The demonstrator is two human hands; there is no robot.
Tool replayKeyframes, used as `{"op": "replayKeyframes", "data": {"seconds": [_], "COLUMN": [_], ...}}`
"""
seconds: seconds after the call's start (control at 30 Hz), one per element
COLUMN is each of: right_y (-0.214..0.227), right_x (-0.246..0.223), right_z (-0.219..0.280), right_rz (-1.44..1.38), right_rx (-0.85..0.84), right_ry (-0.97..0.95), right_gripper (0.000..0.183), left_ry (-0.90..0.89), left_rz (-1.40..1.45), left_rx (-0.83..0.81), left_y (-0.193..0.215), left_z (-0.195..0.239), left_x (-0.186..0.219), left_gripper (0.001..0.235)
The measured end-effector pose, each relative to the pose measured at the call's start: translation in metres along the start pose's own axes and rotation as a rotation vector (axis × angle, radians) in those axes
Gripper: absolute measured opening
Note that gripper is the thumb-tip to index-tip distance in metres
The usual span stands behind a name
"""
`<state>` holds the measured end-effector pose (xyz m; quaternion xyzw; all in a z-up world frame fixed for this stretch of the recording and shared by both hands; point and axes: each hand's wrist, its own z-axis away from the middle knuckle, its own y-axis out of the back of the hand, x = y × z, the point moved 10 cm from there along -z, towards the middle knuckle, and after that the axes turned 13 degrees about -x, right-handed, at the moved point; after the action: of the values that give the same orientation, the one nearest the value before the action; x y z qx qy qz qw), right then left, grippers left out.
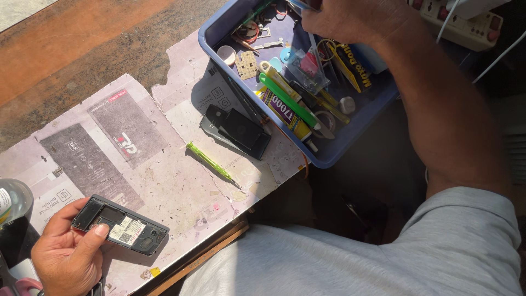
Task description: The person uses a green plastic pry tool to separate the back cover of a small electronic device. They then use a metal spudger to detach internal components and remove the back housing, exposing the circuit board and battery.
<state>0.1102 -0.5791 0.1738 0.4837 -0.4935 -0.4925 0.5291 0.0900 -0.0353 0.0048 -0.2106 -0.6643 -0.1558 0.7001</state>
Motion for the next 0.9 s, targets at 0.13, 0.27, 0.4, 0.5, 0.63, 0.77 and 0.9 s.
{"op": "replayKeyframes", "data": {"seconds": [0.13, 0.27, 0.4, 0.5, 0.63, 0.77, 0.9], "right_y": [-0.006, -0.014, 0.009, -0.016, -0.036, -0.038, -0.030], "right_x": [-0.015, -0.009, 0.009, 0.015, 0.013, 0.004, -0.029], "right_z": [0.016, 0.040, 0.055, 0.050, 0.046, 0.047, 0.061], "right_rz": [-0.192, -0.204, 0.123, 0.117, 0.052, -0.149, -0.432], "right_rx": [-0.213, -0.235, 0.024, -0.106, -0.147, -0.176, -0.167], "right_ry": [0.014, -0.139, -0.261, -0.327, -0.385, -0.300, -0.086], "right_gripper": [0.035, 0.032, 0.045, 0.056, 0.056, 0.046, 0.054], "left_ry": [-0.027, 0.063, 0.072, 0.055, 0.044, 0.052, 0.018], "left_rz": [0.034, -0.085, -0.139, -0.122, -0.091, -0.083, -0.160], "left_rx": [-0.014, 0.054, 0.048, 0.039, 0.039, 0.042, 0.027], "left_y": [-0.004, 0.003, 0.005, 0.006, 0.007, 0.007, 0.005], "left_z": [-0.002, -0.002, -0.003, -0.006, -0.006, -0.006, -0.009], "left_x": [0.005, 0.000, -0.004, -0.004, -0.007, -0.007, 0.000], "left_gripper": [0.043, 0.051, 0.050, 0.050, 0.050, 0.050, 0.049]}}
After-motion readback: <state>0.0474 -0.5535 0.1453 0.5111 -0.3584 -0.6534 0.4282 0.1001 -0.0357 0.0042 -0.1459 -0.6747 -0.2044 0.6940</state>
